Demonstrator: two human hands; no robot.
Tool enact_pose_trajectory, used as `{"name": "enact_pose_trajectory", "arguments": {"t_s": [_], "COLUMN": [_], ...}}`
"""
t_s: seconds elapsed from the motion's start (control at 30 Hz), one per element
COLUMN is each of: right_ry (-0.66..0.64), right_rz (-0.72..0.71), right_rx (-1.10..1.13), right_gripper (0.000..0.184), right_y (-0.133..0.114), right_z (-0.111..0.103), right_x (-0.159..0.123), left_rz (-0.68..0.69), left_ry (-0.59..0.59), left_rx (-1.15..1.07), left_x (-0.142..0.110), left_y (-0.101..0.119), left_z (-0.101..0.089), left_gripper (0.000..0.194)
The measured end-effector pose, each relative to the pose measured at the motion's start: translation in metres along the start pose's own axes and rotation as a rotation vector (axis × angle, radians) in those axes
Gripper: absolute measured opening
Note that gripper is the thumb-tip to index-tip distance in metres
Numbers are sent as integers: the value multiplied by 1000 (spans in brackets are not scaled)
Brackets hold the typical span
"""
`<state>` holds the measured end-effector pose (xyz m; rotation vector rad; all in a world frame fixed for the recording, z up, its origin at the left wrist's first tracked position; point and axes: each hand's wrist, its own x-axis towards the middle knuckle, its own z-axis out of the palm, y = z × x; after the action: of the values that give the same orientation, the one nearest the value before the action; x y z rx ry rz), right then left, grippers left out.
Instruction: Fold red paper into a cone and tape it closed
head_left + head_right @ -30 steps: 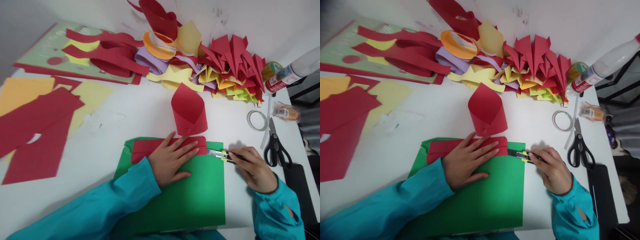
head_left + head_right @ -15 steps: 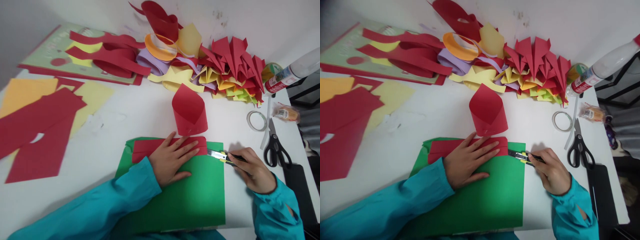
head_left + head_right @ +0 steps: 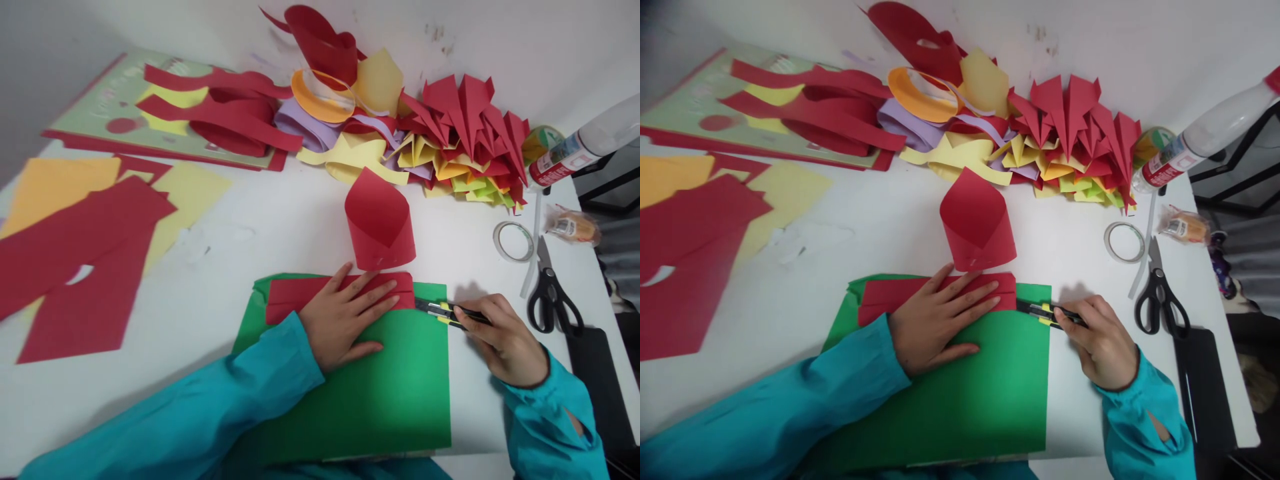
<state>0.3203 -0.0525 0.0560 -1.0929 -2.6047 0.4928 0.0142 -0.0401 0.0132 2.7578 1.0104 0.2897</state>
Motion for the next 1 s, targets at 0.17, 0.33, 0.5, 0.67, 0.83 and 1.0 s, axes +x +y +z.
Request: {"name": "enact_pose_trajectory", "arguments": {"t_s": [0.17, 0.33, 0.5, 0.67, 0.83, 1.0], "right_ry": [21, 29, -2, 19, 48, 26], "right_rz": [4, 0, -23, -5, -2, -7], "right_rx": [-11, -3, 32, 25, 8, 34], "right_gripper": [54, 56, 55, 53, 51, 50], "right_y": [0, -3, -1, -4, -13, -13], "right_z": [1, 5, 1, 3, 11, 10], "right_x": [1, 5, 1, 5, 13, 10], "left_rz": [2, -5, -5, -2, -8, -13], "left_ry": [-4, -16, -17, -11, -9, -3], "left_rx": [-8, -17, -10, -3, -27, -22], "left_x": [0, 1, 0, 1, 1, 2], "left_y": [0, 0, 0, 0, 1, 2], "left_z": [0, -1, 0, 0, -2, -3], "left_gripper": [65, 65, 65, 66, 72, 74]}}
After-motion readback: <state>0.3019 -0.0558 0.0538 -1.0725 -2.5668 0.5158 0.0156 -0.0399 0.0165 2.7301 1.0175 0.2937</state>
